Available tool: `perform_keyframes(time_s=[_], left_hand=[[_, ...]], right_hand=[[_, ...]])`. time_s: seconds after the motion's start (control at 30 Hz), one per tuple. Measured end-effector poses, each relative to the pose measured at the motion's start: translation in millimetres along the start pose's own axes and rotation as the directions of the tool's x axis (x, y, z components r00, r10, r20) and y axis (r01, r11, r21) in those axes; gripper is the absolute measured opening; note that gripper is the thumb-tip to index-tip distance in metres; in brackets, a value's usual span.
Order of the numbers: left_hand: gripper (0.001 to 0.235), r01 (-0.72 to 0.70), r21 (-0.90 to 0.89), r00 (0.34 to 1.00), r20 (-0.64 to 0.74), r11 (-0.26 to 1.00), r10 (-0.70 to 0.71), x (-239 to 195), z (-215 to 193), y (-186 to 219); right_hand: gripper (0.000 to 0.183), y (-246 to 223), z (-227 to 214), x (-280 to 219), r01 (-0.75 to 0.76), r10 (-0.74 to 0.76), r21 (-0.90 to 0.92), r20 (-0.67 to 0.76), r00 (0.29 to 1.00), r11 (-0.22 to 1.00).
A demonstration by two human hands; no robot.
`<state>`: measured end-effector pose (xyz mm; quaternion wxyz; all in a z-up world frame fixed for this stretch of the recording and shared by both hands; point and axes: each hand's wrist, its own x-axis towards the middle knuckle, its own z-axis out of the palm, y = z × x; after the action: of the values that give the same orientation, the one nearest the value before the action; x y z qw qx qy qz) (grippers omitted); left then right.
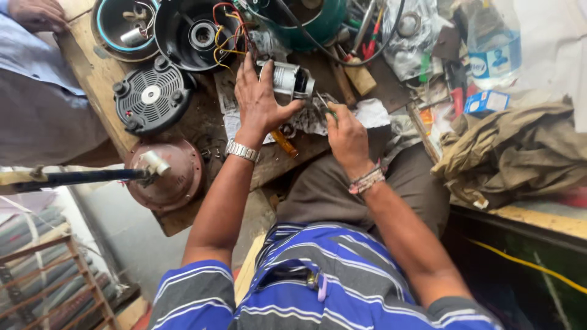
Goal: The person repairs an electrical motor by hand, using screwdrivers to adjust internal components and wires. They wipe the motor with a cloth and continue manipulating the wiring and housing throughout the clip.
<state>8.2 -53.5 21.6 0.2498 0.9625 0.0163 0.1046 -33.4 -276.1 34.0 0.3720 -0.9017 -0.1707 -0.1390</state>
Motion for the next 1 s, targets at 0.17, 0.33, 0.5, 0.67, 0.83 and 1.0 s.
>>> perform_keyframes(time_s=[0.17, 0.33, 0.5, 0.67, 0.83, 1.0], left_hand=[[0.105, -0.008, -0.036, 1.0, -0.018, 0.999, 0.008, -19, 4, -1], [0.106, 0.017, -0.037, 1.0, -0.008, 0.999, -0.017, -22, 2, -2], [0.105, 0.031, -0.03, 1.0, 0.002, 0.999, -0.03, -13, -1, -1], [0.105, -0.001, -0.045, 1.0, -0.015, 0.999, 0.0, -21, 2, 0], [0.104, 0.009, -0.044, 1.0, 0.005, 0.999, -0.009, -15, -3, 0], [0.104, 0.016, -0.042, 1.0, 0.009, 0.999, -0.016, -16, -2, 1]], right_hand=[[0.023, 0, -8, -14, -0.352, 0.33, 0.235, 0.129, 0.935, 0.906], [0.019, -1, 0, -11, -0.289, 0.277, 0.242, 0.082, 0.957, 0.926], [0.019, 4, 10, -2, -0.274, 0.265, 0.253, 0.071, 0.962, 0.928], [0.018, 7, 14, -11, -0.319, 0.306, 0.221, 0.092, 0.948, 0.922], [0.016, 13, 19, -4, -0.133, 0.132, 0.239, 0.021, 0.991, 0.962], [0.015, 16, 26, -10, -0.116, 0.122, 0.152, -0.034, 0.992, 0.982]])
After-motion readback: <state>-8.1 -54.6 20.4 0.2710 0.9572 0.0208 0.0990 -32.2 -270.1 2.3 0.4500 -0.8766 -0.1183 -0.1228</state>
